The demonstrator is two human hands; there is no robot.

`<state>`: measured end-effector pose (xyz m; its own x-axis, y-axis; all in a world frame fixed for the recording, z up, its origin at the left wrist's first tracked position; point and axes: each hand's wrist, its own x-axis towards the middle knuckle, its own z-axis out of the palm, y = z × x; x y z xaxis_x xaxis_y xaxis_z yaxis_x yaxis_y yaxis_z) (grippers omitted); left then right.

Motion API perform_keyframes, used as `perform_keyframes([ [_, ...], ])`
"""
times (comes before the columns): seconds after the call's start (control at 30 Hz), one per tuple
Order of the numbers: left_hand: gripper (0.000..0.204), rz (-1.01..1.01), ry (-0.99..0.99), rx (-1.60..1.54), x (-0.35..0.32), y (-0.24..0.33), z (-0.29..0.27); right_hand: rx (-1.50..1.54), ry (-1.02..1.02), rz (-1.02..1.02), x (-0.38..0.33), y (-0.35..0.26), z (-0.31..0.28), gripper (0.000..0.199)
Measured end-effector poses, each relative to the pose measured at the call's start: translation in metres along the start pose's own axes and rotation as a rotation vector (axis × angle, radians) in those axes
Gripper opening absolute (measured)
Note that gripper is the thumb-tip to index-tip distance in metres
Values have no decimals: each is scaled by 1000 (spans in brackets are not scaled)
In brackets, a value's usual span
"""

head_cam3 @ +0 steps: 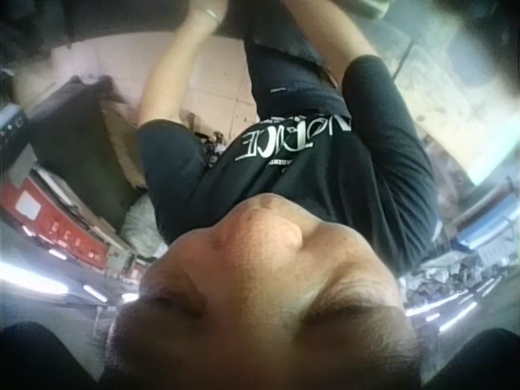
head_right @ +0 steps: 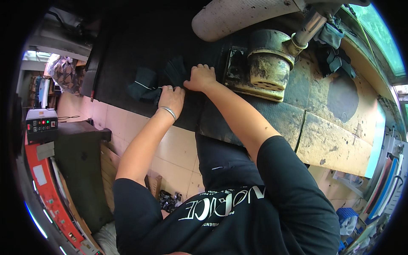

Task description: Stacking and aligning black shoe components at a workstation.

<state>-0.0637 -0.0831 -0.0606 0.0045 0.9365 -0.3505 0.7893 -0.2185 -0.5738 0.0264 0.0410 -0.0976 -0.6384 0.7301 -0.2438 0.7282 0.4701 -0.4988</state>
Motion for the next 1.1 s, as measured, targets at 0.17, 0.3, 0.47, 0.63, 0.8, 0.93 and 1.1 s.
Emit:
perform_keyframes([
  [0.17,26,26,6,-30,6,-1,1,0,-87,51,19,0,8,58],
  [0.3,22,9,69,-65,3,-2,5,-45,-276,-100,5,-9,14,72],
  [0.47,18,-3,173,-91,1,-6,20,-150,-326,-131,-38,-35,5,116],
  [0.63,21,23,130,-185,1,-12,16,-146,-168,-71,-53,-43,30,132],
  [0.8,23,58,144,-160,10,-14,20,36,-338,-152,-31,-18,11,130],
  [0.93,25,104,91,-125,7,-16,13,146,-459,-239,-21,-13,1,136],
  [1.1,20,38,166,-207,7,-13,17,-62,15,-12,-53,-38,43,123],
])
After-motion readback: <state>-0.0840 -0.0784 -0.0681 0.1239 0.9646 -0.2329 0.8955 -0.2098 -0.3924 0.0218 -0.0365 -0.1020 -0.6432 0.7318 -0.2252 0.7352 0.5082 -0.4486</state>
